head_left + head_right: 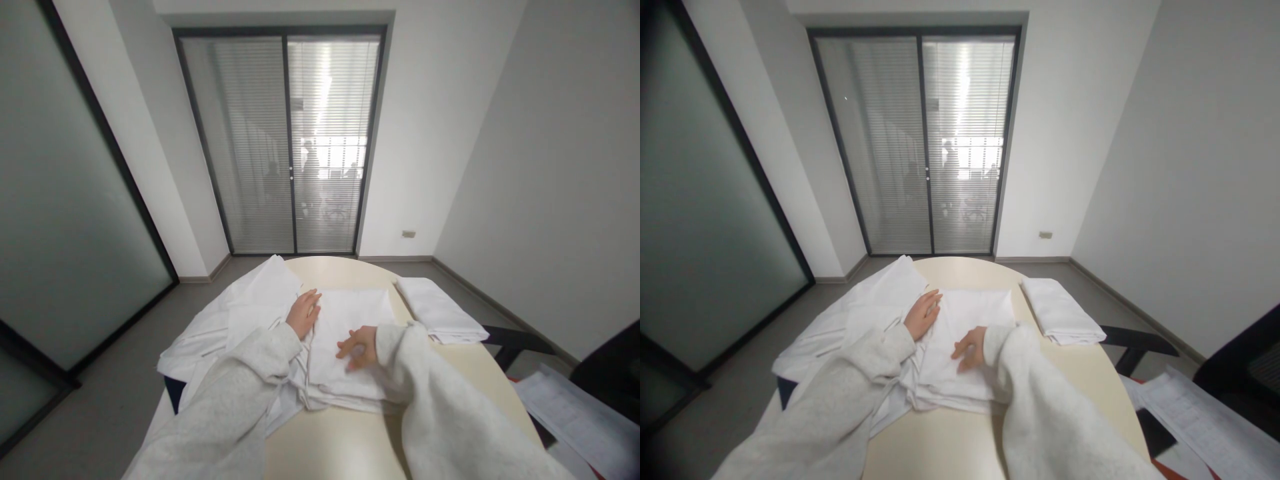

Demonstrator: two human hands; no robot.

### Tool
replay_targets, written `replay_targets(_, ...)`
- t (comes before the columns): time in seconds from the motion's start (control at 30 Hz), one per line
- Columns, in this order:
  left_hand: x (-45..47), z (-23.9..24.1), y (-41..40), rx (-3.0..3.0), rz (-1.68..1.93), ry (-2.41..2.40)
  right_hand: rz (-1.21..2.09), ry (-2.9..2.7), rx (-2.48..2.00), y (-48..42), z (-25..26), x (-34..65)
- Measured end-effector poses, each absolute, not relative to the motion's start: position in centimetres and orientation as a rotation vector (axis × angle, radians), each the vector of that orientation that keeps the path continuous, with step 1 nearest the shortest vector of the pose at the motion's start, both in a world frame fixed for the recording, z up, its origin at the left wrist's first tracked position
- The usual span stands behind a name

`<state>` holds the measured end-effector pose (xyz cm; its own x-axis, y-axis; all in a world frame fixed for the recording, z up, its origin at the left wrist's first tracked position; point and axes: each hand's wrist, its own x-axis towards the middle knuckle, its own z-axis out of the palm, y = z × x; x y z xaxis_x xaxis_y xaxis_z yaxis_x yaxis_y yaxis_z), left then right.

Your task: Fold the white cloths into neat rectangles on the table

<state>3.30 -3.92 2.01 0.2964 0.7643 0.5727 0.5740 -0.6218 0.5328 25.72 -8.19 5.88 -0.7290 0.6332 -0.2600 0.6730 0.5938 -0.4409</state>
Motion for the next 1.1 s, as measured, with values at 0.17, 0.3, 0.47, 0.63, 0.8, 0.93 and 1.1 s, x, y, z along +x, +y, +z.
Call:
replay_targets(0.17,3.3,1.5,-3.7,2.201,1.105,1.292,-0.680,2.820,1.398,-7.3,7.5,25.6)
replay_targets(0.3,3.7,1.7,-3.8,2.011,1.188,1.206,-0.139,2.908,1.583,-7.3,5.4,24.1)
replay_targets(0.47,4.5,1.4,-3.2,1.400,1.300,1.008,0.054,2.863,1.484,-7.3,2.0,23.8)
replay_targets(0.63,4.6,1.9,-2.9,1.003,1.239,0.978,-0.001,2.871,1.384,-7.5,2.1,23.9)
replay_targets(0.8,4.1,2.5,-2.6,0.897,1.248,0.886,-0.017,2.894,1.310,-8.8,2.4,23.6)
replay_targets(0.93,4.0,2.0,-2.1,0.973,1.307,0.902,-0.010,2.919,1.276,-9.7,2.3,23.7)
replay_targets(1.1,3.8,1.0,-1.6,1.477,1.492,1.246,-0.032,2.967,1.213,-10.0,2.2,24.0)
